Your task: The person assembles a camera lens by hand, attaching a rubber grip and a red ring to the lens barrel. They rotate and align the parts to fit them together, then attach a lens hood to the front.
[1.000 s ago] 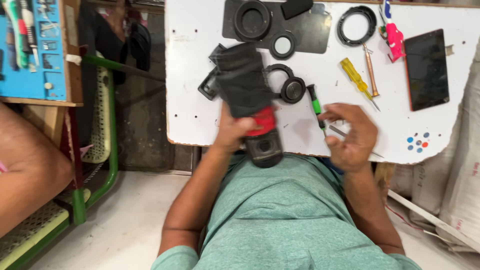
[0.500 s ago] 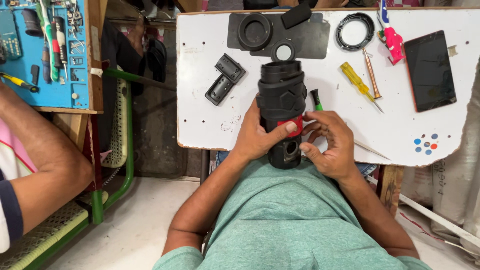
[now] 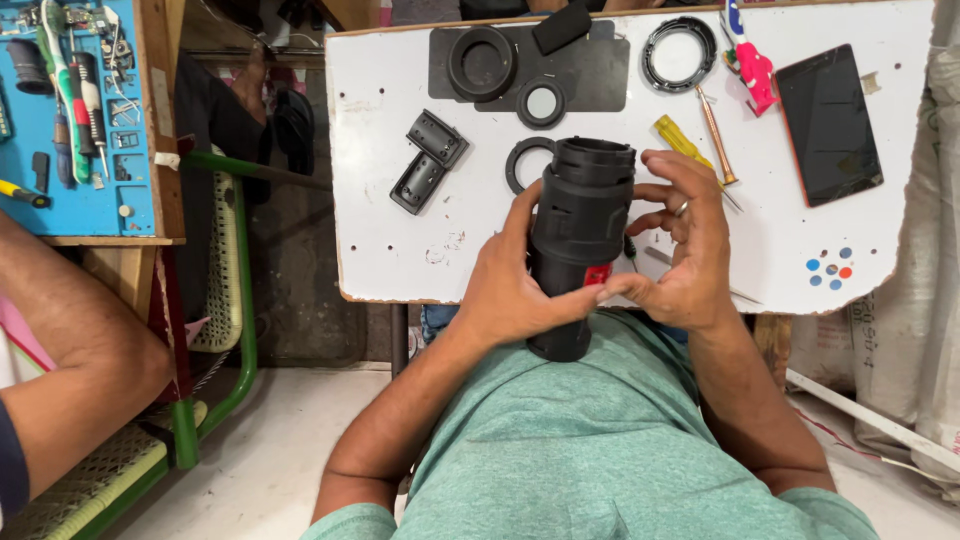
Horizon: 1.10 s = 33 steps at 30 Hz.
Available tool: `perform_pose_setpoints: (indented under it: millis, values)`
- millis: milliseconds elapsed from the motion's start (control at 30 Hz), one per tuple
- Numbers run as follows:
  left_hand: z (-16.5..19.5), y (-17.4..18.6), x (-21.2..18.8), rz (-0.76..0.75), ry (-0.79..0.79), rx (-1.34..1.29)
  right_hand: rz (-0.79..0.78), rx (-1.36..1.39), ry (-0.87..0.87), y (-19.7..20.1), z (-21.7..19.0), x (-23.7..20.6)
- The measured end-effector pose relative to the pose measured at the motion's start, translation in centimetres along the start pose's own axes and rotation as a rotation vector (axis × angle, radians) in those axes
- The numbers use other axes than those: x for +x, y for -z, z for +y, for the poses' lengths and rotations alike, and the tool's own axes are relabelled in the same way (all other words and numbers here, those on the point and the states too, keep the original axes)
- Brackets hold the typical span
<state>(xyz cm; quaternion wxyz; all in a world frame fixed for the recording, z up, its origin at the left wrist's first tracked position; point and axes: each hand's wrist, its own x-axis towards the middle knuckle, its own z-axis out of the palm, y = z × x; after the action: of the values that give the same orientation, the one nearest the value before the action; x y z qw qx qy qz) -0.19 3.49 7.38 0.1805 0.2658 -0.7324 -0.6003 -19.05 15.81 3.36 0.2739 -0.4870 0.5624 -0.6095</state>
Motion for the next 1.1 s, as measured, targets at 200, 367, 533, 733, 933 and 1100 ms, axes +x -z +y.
perform_pose_setpoints:
  millis: [200,367,533,733,933,1100]
  values:
    - [2.1,-0.5,-0.2,-0.032,-0.064,0.4,-0.02,0.12,-0.129,-0.8,-1.1,0.2]
    - [1.5,-0.2,-0.8,-0.092,-0.15,0.389,0.072,0.142,-0.126,-2.0,-1.3,0.0]
    - [0.5,-0.8,-1.5,-0.106,-0.172,0.096,0.126,0.046,-0.14,-1.7,-0.7,-0.1]
    - [-0.4,-1.2,-1.6,-0.049,-0.124,-0.084,0.073,0.093,-0.196,-1.3,-1.1,0.1]
    - [-0.8,-1.5,-1.7,-0.023,-0.093,-0.173,0.146,0.021,-0.139,-1.8,-2.8,0.8]
    - [-0.5,-1.8,-2.1,0.012,-0.123,-0.009,0.128,-0.429,0.022,-1.6,-3.5,1.0]
